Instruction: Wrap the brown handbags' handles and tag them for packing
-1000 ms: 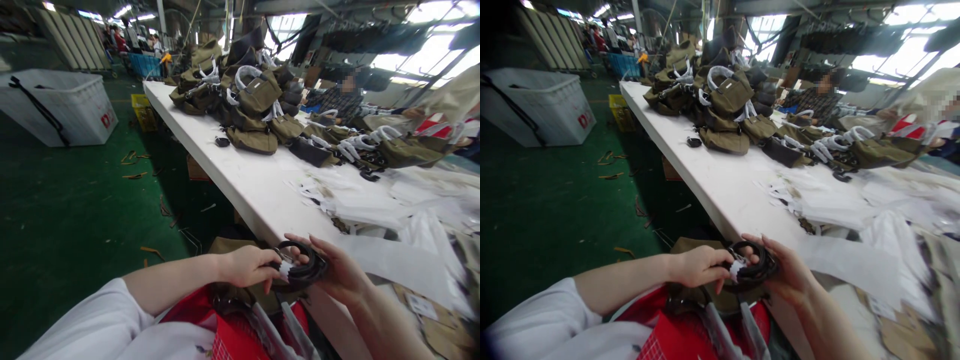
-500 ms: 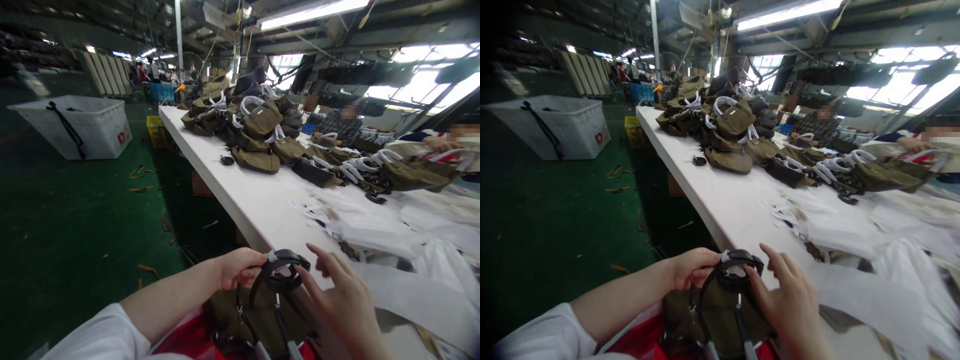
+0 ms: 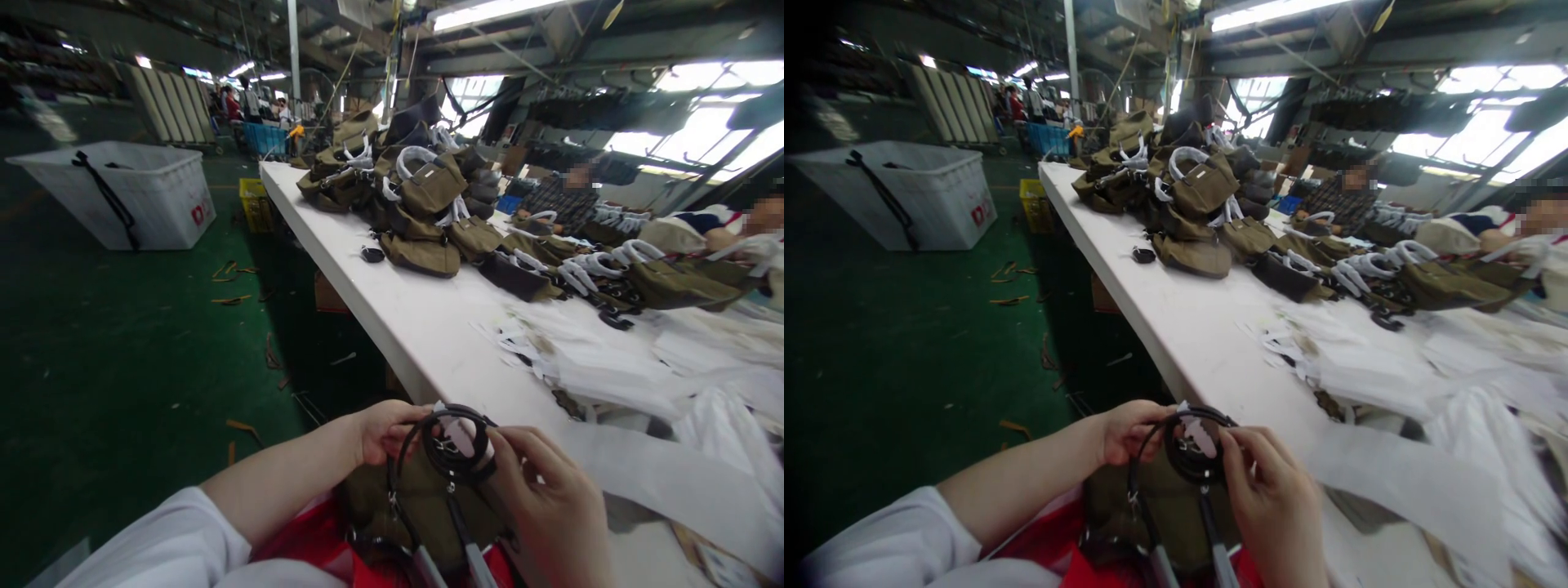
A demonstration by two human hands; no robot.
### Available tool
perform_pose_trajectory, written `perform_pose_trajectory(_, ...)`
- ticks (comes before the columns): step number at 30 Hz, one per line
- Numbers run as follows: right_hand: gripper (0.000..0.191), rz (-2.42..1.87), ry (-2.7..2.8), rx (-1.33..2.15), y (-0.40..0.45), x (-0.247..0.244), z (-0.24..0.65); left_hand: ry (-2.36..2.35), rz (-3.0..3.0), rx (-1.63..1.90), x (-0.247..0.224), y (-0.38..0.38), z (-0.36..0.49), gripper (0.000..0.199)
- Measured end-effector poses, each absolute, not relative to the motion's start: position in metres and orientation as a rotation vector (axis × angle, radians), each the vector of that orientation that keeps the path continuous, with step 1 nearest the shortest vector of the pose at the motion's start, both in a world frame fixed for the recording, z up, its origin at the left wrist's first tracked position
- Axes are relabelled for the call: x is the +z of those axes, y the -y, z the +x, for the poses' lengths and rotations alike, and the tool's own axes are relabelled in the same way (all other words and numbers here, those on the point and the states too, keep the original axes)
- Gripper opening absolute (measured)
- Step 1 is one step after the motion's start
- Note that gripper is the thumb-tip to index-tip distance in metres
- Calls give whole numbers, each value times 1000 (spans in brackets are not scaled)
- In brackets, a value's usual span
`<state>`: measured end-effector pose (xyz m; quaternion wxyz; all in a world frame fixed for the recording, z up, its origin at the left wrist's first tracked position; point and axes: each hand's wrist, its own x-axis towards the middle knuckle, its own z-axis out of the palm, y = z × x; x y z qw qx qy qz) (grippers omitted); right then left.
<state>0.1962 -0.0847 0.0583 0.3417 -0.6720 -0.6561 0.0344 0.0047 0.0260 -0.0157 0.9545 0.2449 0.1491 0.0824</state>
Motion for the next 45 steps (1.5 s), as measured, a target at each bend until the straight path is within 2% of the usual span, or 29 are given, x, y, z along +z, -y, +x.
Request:
perform_pose_trajectory(4,36,-1953,1703,295,87,40,185,-299,503,202,-15,-21,7,38)
perform_pose_trajectory(9,40,-1894,1572,677,86,33,179,-364,623,270,-9,-13,10,26)
perform_pose_trajectory(15,39,-1825,1494,671,94,40,180,-473,830,442,-1,0,15,42)
perform_pose_trajectory(19,37,-1802,1436,728,95,38,181,-549,1064,529,0,11,22,44)
perform_pose_trajectory(22,40,-1803,1369,709,95,38,180,-549,1188,529,1,18,25,38)
perform_pose_trajectory(27,40,-1756,1286,815,91,29,185,-625,1688,535,12,17,16,16)
perform_pose_trajectory(31,41,-1660,1238,885,90,12,187,-690,1934,581,19,14,12,10)
perform_pose_trajectory(33,42,-1635,1220,869,91,5,182,-683,1850,575,16,14,15,14)
perform_pose_trajectory(38,39,-1636,1336,726,98,1,170,-659,1357,618,3,14,25,40)
perform_pose_trajectory(45,34,-1681,1392,674,105,3,164,-638,1070,682,6,11,24,46)
